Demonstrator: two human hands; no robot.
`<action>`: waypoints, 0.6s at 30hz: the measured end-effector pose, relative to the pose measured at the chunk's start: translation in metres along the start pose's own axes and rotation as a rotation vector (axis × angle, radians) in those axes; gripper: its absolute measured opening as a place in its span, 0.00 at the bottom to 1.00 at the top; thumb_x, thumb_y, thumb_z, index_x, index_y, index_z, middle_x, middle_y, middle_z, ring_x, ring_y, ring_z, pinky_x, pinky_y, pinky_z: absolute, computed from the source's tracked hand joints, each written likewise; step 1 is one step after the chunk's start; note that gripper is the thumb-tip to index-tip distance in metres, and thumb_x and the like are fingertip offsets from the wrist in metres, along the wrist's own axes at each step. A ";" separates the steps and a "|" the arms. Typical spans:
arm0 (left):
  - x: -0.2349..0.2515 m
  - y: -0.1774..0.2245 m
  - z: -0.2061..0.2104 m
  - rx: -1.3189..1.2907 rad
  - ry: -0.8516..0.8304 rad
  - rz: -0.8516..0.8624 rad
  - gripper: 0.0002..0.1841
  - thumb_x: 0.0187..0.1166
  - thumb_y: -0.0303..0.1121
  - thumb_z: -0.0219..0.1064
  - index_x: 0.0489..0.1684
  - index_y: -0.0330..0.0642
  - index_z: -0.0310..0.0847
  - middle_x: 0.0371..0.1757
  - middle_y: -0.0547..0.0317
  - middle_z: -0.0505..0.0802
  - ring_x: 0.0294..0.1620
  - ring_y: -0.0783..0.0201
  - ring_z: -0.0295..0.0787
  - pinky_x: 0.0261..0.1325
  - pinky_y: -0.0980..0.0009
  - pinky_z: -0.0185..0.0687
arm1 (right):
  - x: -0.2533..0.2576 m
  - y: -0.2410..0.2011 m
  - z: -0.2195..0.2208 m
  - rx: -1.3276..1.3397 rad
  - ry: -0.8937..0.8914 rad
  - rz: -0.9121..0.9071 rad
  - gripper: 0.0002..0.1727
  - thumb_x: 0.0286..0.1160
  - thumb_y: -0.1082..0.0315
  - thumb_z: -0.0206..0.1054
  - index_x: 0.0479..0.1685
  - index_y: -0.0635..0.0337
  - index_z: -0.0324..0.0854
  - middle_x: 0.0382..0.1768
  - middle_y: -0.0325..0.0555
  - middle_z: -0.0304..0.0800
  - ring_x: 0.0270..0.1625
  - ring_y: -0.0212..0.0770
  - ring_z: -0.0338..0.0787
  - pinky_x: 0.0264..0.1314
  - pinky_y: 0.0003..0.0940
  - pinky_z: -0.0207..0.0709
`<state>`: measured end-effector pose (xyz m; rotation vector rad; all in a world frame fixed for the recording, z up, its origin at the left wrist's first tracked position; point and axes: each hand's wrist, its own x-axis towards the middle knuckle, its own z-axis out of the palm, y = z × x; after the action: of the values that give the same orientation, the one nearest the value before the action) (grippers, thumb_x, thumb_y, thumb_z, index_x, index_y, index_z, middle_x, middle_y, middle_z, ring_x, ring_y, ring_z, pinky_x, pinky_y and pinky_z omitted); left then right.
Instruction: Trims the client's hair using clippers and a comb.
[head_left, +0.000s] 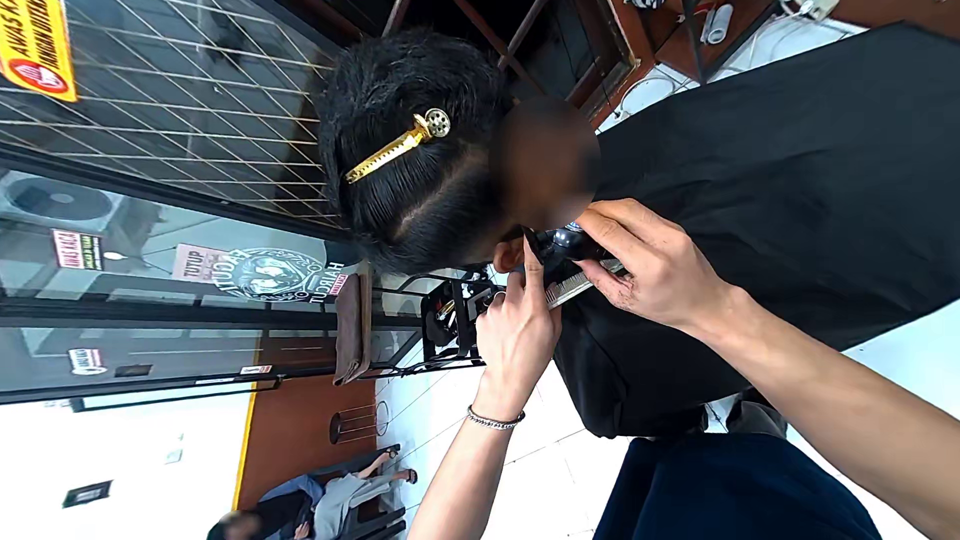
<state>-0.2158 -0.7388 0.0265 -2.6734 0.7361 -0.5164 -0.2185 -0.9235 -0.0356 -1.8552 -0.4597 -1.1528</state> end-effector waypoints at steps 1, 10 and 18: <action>0.001 -0.001 0.001 0.001 0.004 -0.004 0.32 0.73 0.36 0.70 0.79 0.36 0.74 0.36 0.45 0.90 0.22 0.45 0.88 0.18 0.50 0.77 | 0.001 0.000 0.000 -0.003 0.002 -0.005 0.19 0.77 0.70 0.68 0.63 0.72 0.85 0.57 0.61 0.91 0.62 0.52 0.91 0.69 0.36 0.83; 0.003 -0.001 0.007 0.025 -0.036 -0.021 0.31 0.75 0.38 0.71 0.77 0.35 0.73 0.39 0.42 0.90 0.25 0.43 0.89 0.21 0.49 0.79 | 0.005 0.006 0.002 -0.015 -0.020 -0.030 0.19 0.76 0.71 0.69 0.63 0.71 0.85 0.58 0.61 0.91 0.64 0.53 0.91 0.70 0.37 0.82; 0.004 0.000 0.008 0.029 -0.043 -0.017 0.29 0.75 0.35 0.70 0.76 0.35 0.74 0.40 0.42 0.90 0.25 0.43 0.89 0.20 0.50 0.78 | 0.006 0.008 0.004 -0.013 -0.030 -0.034 0.19 0.76 0.70 0.68 0.64 0.71 0.85 0.58 0.61 0.91 0.63 0.53 0.92 0.69 0.37 0.83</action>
<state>-0.2094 -0.7387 0.0203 -2.6573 0.6889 -0.4685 -0.2075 -0.9254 -0.0348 -1.8845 -0.5040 -1.1545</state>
